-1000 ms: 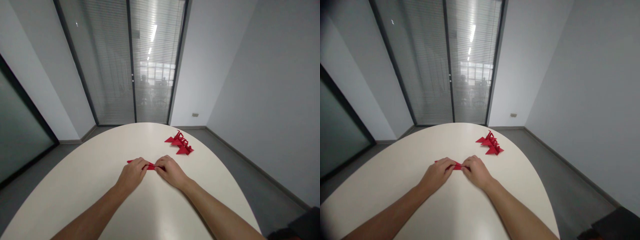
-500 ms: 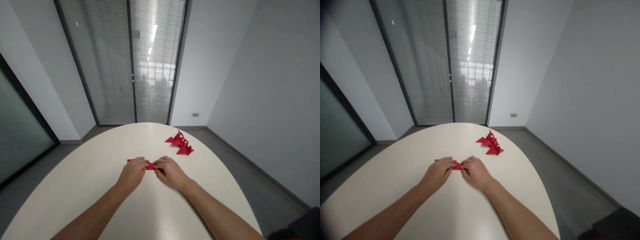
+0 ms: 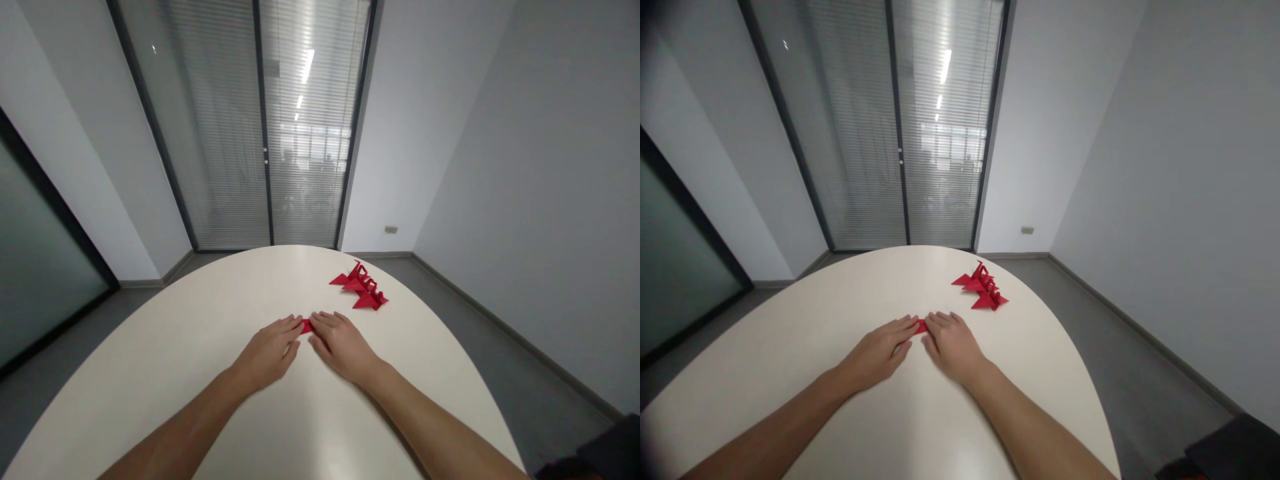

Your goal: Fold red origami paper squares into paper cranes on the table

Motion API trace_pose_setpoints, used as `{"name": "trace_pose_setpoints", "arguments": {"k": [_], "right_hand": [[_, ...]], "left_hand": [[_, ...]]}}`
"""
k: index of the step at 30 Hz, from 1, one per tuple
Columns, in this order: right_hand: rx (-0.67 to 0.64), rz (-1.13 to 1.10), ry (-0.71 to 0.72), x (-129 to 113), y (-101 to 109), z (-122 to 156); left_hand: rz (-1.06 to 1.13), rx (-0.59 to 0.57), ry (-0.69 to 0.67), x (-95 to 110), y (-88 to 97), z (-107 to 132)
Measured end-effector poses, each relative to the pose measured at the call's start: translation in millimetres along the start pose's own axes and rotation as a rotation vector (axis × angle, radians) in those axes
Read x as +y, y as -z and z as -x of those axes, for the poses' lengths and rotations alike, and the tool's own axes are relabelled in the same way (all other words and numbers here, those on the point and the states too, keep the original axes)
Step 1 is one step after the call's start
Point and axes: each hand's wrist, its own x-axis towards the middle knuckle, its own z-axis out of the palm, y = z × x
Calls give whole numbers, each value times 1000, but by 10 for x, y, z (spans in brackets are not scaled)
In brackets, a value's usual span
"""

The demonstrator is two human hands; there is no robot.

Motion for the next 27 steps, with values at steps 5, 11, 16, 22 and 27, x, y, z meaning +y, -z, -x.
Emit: {"name": "trace_pose_setpoints", "arguments": {"k": [5, 11, 16, 22, 27], "right_hand": [[-152, -16, -33, -45, -43, 59], [-196, -3, -188, 5, -16, 62], [-111, 38, -228, -14, -30, 44], [63, -68, -45, 67, 7, -22], [82, -164, -29, 109, 14, -19]], "left_hand": [[-17, -122, 8, 5, 2, 0], [-29, -127, 28, 29, -8, 16], [-14, -82, -5, 25, -27, 38], [-5, 5, -8, 49, -5, 33], [9, 84, 9, 88, 14, 14]]}}
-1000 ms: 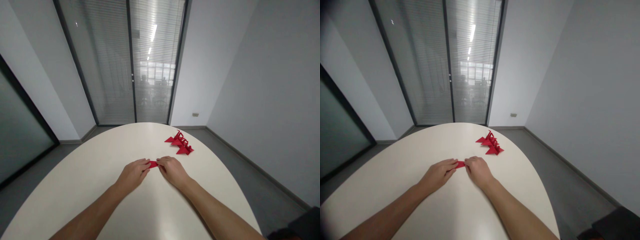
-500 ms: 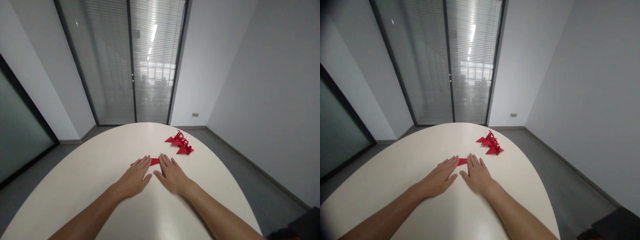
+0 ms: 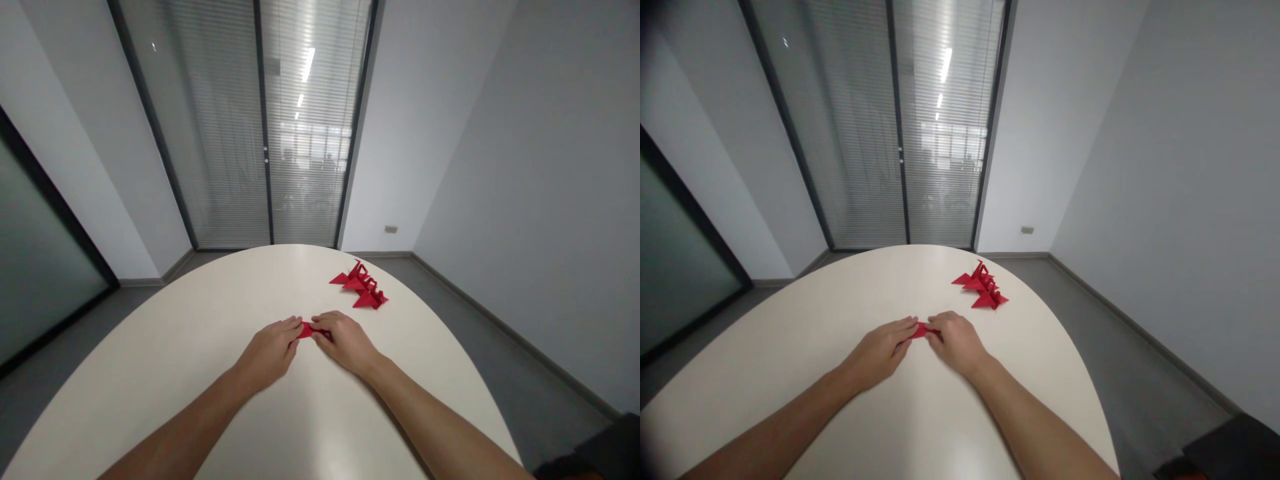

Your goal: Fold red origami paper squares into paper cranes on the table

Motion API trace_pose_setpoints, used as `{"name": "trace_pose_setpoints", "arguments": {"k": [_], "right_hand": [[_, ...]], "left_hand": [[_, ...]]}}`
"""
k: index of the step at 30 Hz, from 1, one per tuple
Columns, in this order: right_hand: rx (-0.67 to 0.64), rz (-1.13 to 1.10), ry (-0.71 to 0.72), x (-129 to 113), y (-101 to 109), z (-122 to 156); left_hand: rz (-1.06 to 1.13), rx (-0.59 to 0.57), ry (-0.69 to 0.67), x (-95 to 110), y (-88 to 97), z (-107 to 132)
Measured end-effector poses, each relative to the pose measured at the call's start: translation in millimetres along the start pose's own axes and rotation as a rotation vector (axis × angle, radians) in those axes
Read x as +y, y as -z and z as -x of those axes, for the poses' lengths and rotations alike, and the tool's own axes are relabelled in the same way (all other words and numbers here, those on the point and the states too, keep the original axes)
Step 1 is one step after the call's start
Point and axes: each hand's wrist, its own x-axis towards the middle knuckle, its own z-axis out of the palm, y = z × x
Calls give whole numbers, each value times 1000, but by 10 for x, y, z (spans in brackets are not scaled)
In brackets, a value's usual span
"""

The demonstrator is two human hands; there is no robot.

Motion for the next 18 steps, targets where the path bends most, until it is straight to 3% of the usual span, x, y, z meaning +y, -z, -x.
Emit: {"name": "trace_pose_setpoints", "arguments": {"k": [6, 18], "right_hand": [[14, -56, 6, -25, 22, 1], [41, -117, 13, 22, -29, 1]], "left_hand": [[84, 93, 78, -41, -15, 0], [83, 110, 86, -1, 4, 4]]}}
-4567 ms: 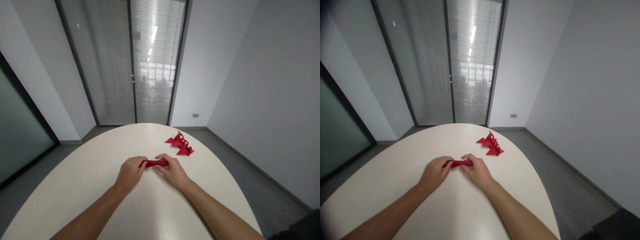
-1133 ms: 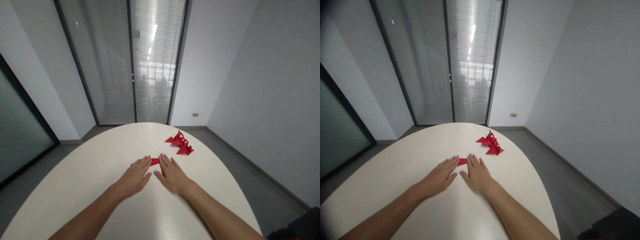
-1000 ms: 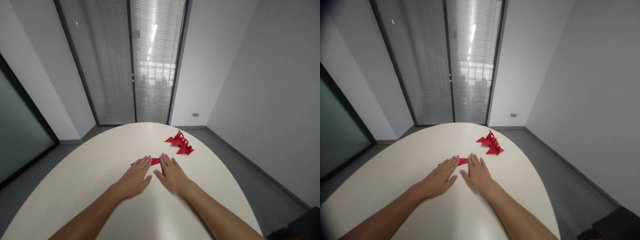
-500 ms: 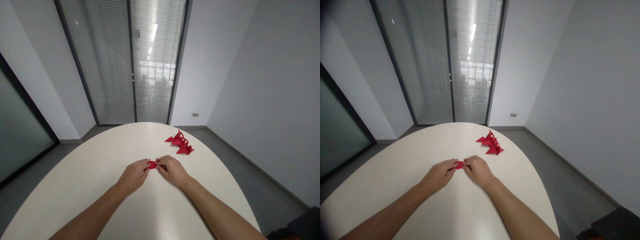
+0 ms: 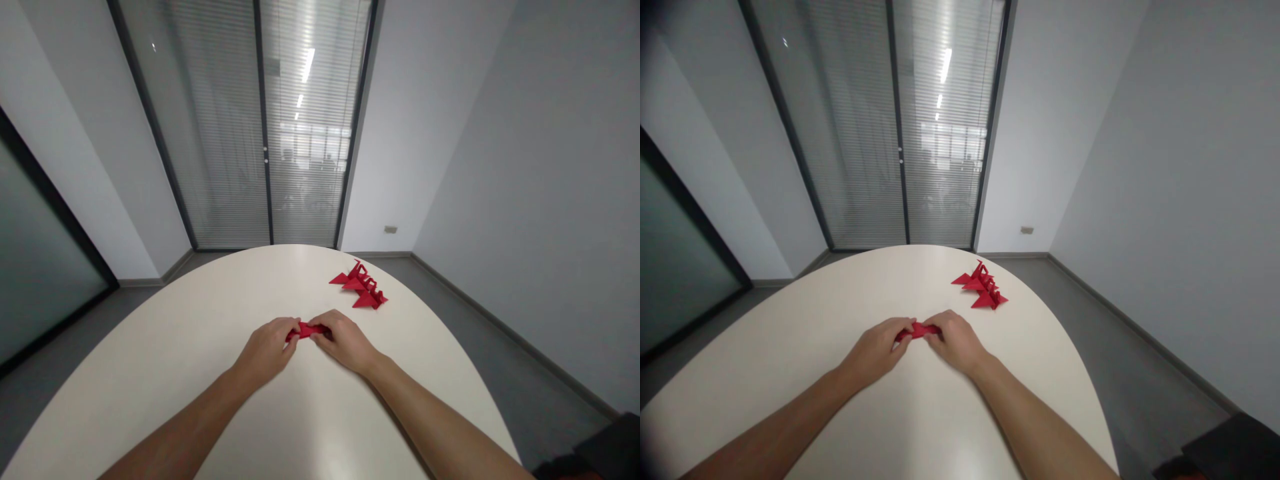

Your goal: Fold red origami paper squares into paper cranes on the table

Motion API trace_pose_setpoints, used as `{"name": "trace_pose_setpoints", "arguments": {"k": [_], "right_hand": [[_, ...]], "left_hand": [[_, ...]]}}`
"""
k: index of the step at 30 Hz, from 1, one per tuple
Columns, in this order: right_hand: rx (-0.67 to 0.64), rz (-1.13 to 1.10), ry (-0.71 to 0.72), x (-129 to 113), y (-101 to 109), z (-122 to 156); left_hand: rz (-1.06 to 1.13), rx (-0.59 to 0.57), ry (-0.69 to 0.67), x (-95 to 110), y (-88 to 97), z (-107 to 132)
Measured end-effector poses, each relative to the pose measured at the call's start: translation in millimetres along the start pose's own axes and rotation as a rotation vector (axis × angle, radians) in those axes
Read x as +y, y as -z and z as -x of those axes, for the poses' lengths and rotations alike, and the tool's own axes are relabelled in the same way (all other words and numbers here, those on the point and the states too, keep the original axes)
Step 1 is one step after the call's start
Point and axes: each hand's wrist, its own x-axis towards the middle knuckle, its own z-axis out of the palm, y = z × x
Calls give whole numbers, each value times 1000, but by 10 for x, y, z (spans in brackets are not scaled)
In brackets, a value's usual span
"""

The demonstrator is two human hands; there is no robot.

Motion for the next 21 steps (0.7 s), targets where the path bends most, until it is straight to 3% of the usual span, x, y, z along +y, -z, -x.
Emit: {"name": "trace_pose_setpoints", "arguments": {"k": [9, 17, 21], "right_hand": [[-19, 35, 62, 4, -4, -11], [3, -26, 29, 6, -46, -23], [10, -28, 18, 12, -70, -26]], "left_hand": [[-19, -2, -14, 1, 0, -10], [-1, 20, -75, -18, -19, -12], [3, 53, -36, -33, -35, -9]]}}
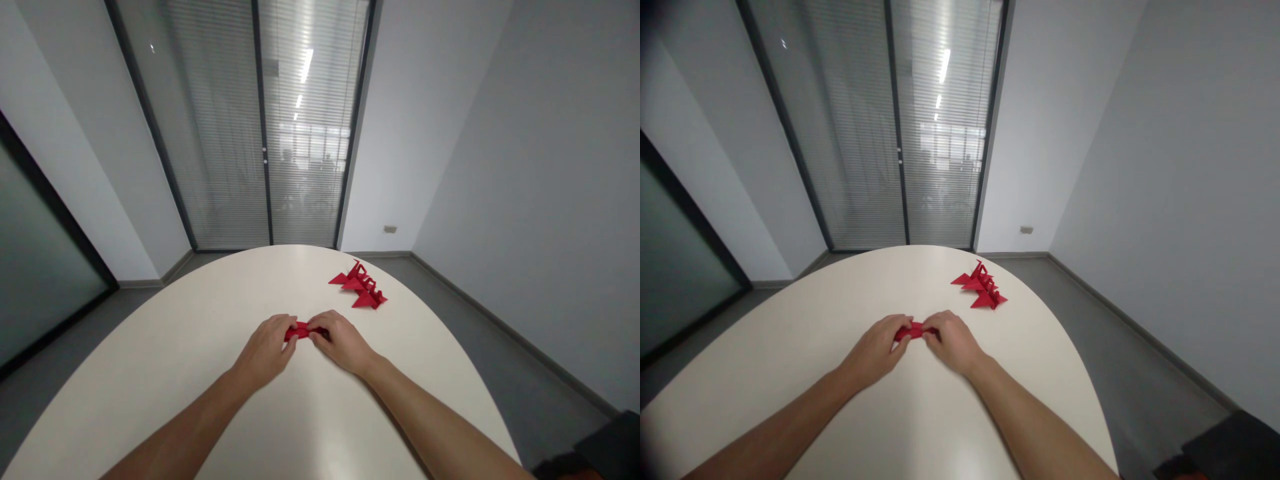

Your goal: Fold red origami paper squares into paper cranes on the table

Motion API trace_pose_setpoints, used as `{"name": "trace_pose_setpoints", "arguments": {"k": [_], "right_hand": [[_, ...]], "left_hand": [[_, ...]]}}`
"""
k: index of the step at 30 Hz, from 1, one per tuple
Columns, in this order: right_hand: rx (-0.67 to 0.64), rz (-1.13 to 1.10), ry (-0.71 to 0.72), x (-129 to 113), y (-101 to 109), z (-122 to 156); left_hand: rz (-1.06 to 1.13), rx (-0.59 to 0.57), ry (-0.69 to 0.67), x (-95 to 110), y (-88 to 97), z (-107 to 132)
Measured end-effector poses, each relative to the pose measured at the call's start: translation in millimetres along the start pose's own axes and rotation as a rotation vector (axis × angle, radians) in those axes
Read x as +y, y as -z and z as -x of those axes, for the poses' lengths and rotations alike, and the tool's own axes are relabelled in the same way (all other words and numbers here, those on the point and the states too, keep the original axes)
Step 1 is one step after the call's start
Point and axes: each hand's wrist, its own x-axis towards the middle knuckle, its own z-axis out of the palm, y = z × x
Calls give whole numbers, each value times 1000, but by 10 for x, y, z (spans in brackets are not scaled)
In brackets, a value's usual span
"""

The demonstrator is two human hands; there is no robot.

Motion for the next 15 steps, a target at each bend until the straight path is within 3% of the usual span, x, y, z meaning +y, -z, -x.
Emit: {"name": "trace_pose_setpoints", "arguments": {"k": [11, 15], "right_hand": [[-26, 63, 44, -22, 39, 20], [4, 36, 31, -46, 42, 2]], "left_hand": [[-21, 2, 68, -7, -13, 2], [7, 0, 23, 13, 14, -7]]}}
